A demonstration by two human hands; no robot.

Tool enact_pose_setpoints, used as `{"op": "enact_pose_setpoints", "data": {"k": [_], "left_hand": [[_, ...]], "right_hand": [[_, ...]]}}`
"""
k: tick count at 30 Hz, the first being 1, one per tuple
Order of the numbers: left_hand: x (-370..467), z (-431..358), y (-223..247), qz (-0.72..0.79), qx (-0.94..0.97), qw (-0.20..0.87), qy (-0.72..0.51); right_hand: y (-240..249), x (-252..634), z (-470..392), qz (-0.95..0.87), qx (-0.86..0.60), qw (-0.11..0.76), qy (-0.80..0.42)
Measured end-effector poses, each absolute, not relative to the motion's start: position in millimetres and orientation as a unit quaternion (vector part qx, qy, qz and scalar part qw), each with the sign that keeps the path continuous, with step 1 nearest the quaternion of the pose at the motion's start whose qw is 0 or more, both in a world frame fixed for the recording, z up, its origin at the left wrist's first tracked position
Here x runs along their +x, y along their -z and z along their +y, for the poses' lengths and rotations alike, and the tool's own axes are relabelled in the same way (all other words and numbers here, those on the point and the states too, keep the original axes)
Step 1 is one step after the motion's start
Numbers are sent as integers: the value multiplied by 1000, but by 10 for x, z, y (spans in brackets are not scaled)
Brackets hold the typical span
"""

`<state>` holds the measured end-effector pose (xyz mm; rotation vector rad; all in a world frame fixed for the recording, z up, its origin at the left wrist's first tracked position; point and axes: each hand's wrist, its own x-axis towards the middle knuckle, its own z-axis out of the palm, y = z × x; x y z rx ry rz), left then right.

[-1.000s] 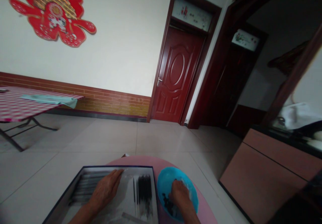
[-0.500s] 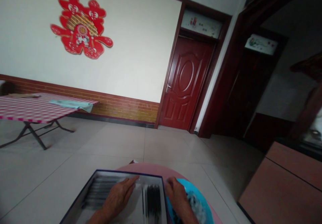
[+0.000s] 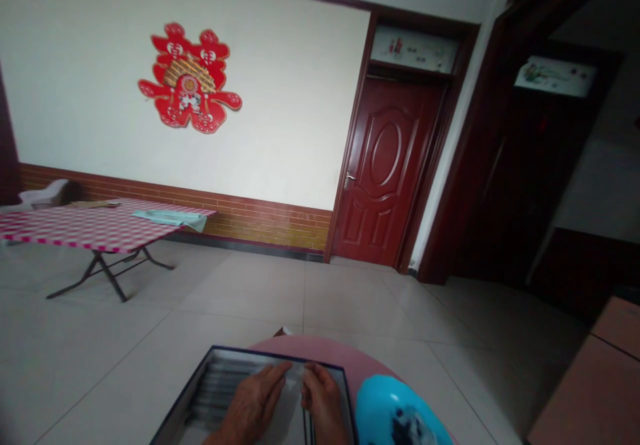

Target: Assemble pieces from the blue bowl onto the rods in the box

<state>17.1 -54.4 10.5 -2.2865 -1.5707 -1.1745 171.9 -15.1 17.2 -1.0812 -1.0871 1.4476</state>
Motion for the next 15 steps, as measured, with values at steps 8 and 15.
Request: {"op": "enact_pose_setpoints", "data": {"k": [8, 15], "left_hand": [[188, -588, -157, -513, -764, 61, 386], [237, -624, -179, -524, -770, 37, 363]], "right_hand": [[-189, 1737, -172, -459, -455, 506, -572], [-271, 1724, -247, -488, -465, 497, -546]]}}
